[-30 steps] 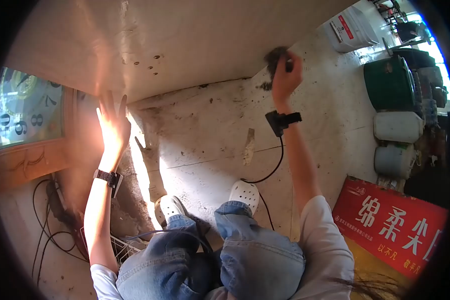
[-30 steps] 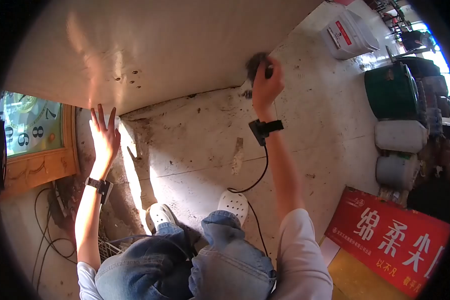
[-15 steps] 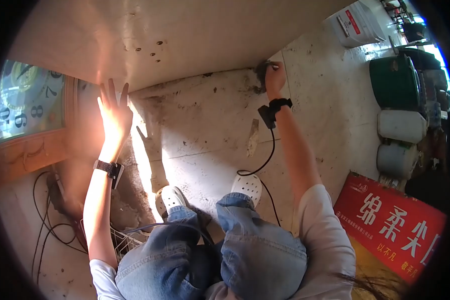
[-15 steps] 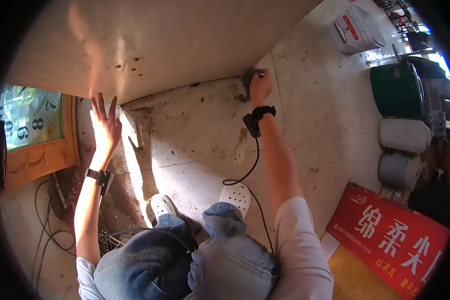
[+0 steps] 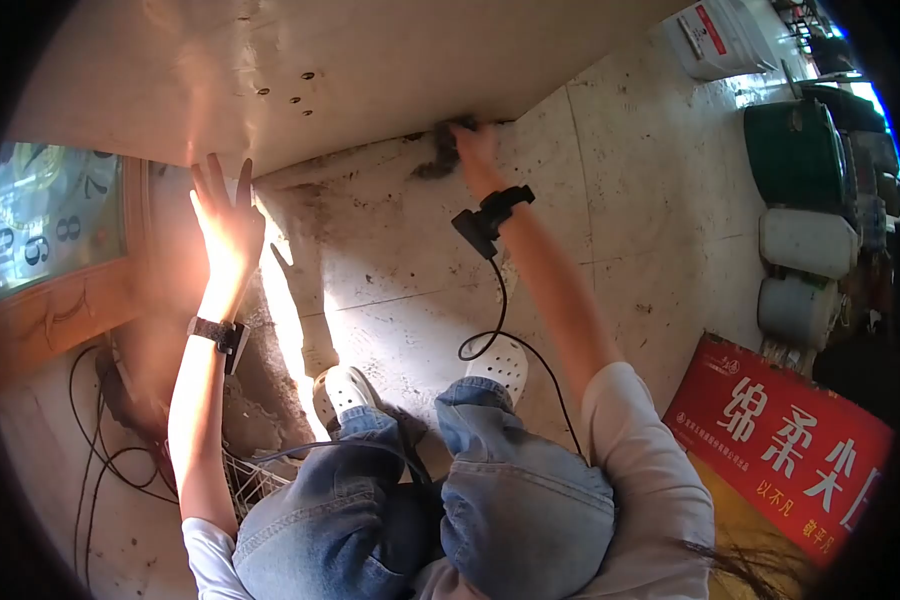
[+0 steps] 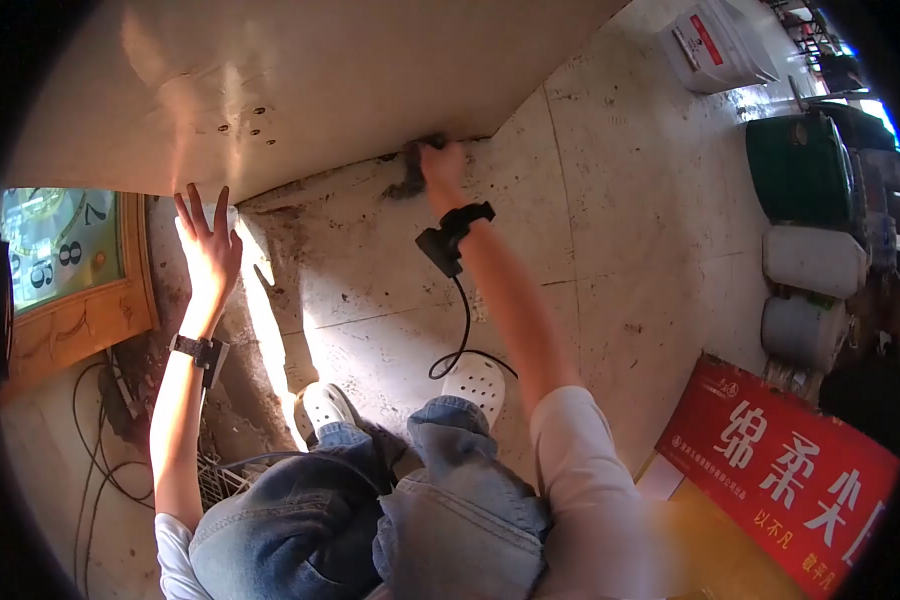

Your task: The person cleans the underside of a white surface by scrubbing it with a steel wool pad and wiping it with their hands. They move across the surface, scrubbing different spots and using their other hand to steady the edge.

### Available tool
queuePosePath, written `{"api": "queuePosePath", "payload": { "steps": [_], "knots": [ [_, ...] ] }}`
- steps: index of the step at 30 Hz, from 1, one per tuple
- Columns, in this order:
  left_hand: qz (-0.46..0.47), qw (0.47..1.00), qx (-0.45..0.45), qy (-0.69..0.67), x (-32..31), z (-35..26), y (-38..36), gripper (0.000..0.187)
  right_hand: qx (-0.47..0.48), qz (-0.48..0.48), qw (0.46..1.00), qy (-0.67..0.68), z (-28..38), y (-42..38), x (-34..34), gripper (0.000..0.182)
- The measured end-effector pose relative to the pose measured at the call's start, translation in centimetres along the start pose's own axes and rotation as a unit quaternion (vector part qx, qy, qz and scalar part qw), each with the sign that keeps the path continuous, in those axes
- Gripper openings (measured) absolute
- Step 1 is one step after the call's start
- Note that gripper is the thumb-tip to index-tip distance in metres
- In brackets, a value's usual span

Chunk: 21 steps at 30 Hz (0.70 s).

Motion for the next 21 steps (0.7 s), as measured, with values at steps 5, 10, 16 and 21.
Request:
{"api": "queuePosePath", "payload": {
  "steps": [5,10,16,21],
  "knots": [
    [0.01,1.0,-0.013,0.016,-0.2,0.4,-0.2,0.063,-0.155,-0.181,0.955,0.175,1.5,1.1,7.3,0.031],
    [-0.055,0.998,-0.028,0.01,0.6,0.2,0.0,0.053,-0.205,-0.068,0.963,0.164,0.3,0.6,4.9,0.03],
    [-0.006,0.999,-0.032,-0.002,-0.6,0.5,-0.1,0.065,-0.236,-0.107,0.876,0.407,-1.3,1.7,5.3,0.023],
    [-0.006,0.998,-0.057,-0.021,-0.6,1.2,-0.2,0.066,-0.309,-0.025,0.852,0.423,-6.3,3.6,4.2,0.025]
  ]
}}
Point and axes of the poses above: each hand's wrist, its own y-axis towards the middle knuckle, its own x-axis out of the back of the hand, z = x × y, the point moved 5 cm from there along y, towards the middle knuckle, and after that the axes turned 3 degrees about y, right-handed, at the moved point
